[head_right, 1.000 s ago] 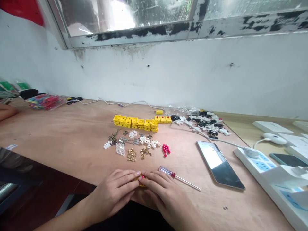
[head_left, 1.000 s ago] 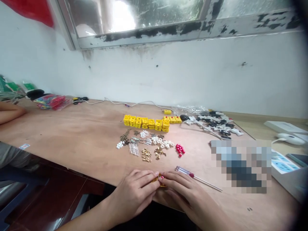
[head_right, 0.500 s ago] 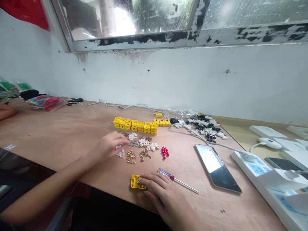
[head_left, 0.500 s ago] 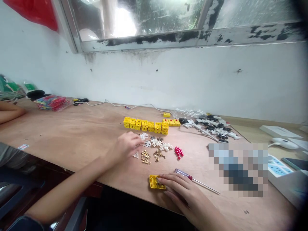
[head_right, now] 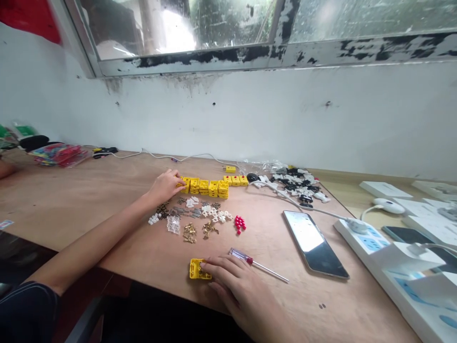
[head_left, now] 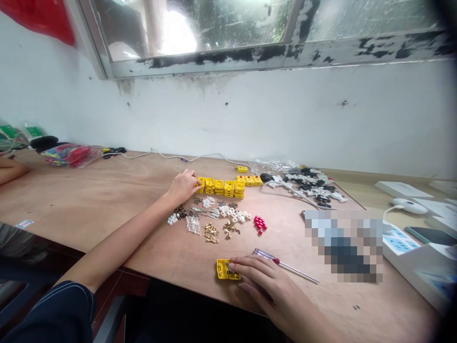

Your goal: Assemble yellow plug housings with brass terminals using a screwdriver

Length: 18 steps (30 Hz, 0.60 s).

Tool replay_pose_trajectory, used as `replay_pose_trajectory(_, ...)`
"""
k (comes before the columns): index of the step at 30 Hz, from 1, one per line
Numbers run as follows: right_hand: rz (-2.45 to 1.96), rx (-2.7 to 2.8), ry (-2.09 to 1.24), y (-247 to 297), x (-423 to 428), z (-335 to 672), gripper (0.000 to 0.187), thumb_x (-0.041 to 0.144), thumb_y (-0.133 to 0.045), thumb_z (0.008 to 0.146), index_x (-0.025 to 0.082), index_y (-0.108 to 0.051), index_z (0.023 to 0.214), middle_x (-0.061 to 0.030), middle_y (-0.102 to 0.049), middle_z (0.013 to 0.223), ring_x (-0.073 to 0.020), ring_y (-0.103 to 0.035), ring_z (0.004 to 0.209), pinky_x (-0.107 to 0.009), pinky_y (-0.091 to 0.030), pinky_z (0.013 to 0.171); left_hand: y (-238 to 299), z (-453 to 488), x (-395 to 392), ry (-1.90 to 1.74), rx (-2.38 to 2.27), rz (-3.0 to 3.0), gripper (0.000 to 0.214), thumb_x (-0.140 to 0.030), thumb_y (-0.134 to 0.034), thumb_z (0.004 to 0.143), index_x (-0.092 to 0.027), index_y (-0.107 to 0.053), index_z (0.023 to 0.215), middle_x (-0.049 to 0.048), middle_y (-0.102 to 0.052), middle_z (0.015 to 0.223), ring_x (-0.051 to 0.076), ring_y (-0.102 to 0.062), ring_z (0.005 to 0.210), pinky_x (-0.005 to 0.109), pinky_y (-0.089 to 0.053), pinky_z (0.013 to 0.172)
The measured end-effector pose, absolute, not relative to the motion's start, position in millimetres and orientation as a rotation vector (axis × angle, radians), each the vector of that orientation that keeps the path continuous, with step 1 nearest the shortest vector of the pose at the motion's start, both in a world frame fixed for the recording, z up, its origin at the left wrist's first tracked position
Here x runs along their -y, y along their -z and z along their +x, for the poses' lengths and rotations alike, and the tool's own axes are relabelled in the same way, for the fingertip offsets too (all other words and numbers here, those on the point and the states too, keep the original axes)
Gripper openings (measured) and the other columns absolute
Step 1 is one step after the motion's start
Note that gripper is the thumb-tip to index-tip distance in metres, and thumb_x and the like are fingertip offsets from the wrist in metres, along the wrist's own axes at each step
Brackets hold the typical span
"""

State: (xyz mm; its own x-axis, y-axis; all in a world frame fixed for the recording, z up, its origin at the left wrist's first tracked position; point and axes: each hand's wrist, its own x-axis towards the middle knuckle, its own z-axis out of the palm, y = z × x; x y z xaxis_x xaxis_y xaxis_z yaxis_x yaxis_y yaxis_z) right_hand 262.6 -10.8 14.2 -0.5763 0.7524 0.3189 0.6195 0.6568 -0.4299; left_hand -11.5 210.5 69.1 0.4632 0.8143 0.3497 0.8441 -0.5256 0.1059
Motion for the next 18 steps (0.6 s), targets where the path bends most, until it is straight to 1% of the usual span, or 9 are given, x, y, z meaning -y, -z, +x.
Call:
replay_pose_trajectory(2, -1.063, 2.402, -0.366, -12, 11, 263, 0.041, 0.018, -0.056, 0.100, 0.034, -0.060, 0.138, -0.0025, -0.071, 0.134, -0.0224, -0.069, 0.121, -0.044, -0.061, 0.103, -75, -15, -205, 0.630, 1.509, -2.657, 0.034, -0.034, -0.064, 0.101, -0.017, -0.061, 0.130, 0.0112, -0.062, 0.131, 0.025, -0.066, 0.110, 0.046, -0.058, 0.092)
replay_pose_trajectory(4, -1.067, 2.387, -0.333, -11, 13, 264, 0.042, 0.017, -0.056, 0.100, 0.034, -0.059, 0.138, -0.0039, -0.070, 0.136, -0.0227, -0.070, 0.119, -0.044, -0.062, 0.100, -82, -19, -190, 0.737, 1.531, -2.712, 0.030, -0.033, -0.065, 0.100, -0.016, -0.063, 0.124, 0.0108, -0.064, 0.127, 0.025, -0.066, 0.110, 0.046, -0.057, 0.093)
replay_pose_trajectory(6, -1.049, 2.309, -0.256, -11, 16, 265, 0.041, 0.014, -0.053, 0.100, 0.032, -0.060, 0.136, -0.0065, -0.069, 0.135, -0.0224, -0.071, 0.117, -0.043, -0.064, 0.096, -86, -21, -160, 0.866, 1.546, -2.799, 0.017, -0.028, -0.065, 0.098, -0.013, -0.069, 0.105, 0.0101, -0.069, 0.113, 0.025, -0.067, 0.106, 0.044, -0.057, 0.092)
replay_pose_trajectory(7, -1.032, 2.248, -0.205, -12, 17, 265, 0.040, 0.012, -0.052, 0.100, 0.031, -0.060, 0.135, -0.0077, -0.069, 0.133, -0.0219, -0.071, 0.116, -0.041, -0.064, 0.094, -86, -21, -141, 0.930, 1.549, -2.860, 0.015, -0.028, -0.065, 0.097, -0.013, -0.070, 0.098, 0.0088, -0.072, 0.104, 0.023, -0.069, 0.098, 0.040, -0.058, 0.088)
replay_pose_trajectory(8, -1.014, 2.183, -0.154, -14, 19, 265, 0.040, 0.011, -0.053, 0.099, 0.030, -0.060, 0.133, -0.0086, -0.069, 0.131, -0.0213, -0.071, 0.115, -0.040, -0.064, 0.094, -85, -19, -120, 0.973, 1.543, -2.951, 0.014, -0.027, -0.064, 0.097, -0.015, -0.070, 0.097, 0.0060, -0.073, 0.095, 0.020, -0.070, 0.088, 0.034, -0.059, 0.080)
replay_pose_trajectory(11, -0.975, 2.070, -0.069, -21, 22, 262, 0.041, 0.016, -0.063, 0.097, 0.027, -0.058, 0.135, -0.0108, -0.068, 0.128, -0.0213, -0.071, 0.114, -0.037, -0.064, 0.094, -75, -6, -58, 1.045, 1.475, -3.269, 0.010, -0.025, -0.064, 0.095, -0.017, -0.071, 0.093, 0.0007, -0.075, 0.080, 0.013, -0.070, 0.069, 0.022, -0.057, 0.063)
replay_pose_trajectory(13, -0.945, 2.092, -0.082, -25, 22, 259, 0.045, 0.019, -0.068, 0.095, 0.027, -0.056, 0.138, -0.0110, -0.068, 0.128, -0.0217, -0.071, 0.113, -0.036, -0.063, 0.094, -66, 6, -29, 1.131, 1.478, -3.427, 0.012, -0.026, -0.063, 0.094, -0.016, -0.071, 0.093, 0.0021, -0.077, 0.082, 0.013, -0.072, 0.072, 0.022, -0.058, 0.064)
replay_pose_trajectory(15, -0.896, 2.127, -0.125, -28, 22, 255, 0.045, 0.016, -0.065, 0.096, 0.026, -0.055, 0.139, -0.0096, -0.071, 0.125, -0.0204, -0.072, 0.111, -0.034, -0.063, 0.093, -60, 17, -16, 1.424, 1.642, -3.637, 0.013, -0.027, -0.066, 0.091, -0.015, -0.072, 0.095, 0.0059, -0.078, 0.087, 0.015, -0.073, 0.076, 0.024, -0.057, 0.067)
replay_pose_trajectory(18, -0.853, 2.140, -0.159, -30, 19, 252, 0.043, 0.010, -0.060, 0.097, 0.025, -0.055, 0.137, -0.0073, -0.074, 0.114, -0.0188, -0.074, 0.102, -0.034, -0.063, 0.090, -56, 24, -15, 1.710, 1.780, -3.717, 0.014, -0.028, -0.071, 0.087, -0.015, -0.073, 0.093, 0.0064, -0.077, 0.086, 0.015, -0.070, 0.075, 0.025, -0.055, 0.068)
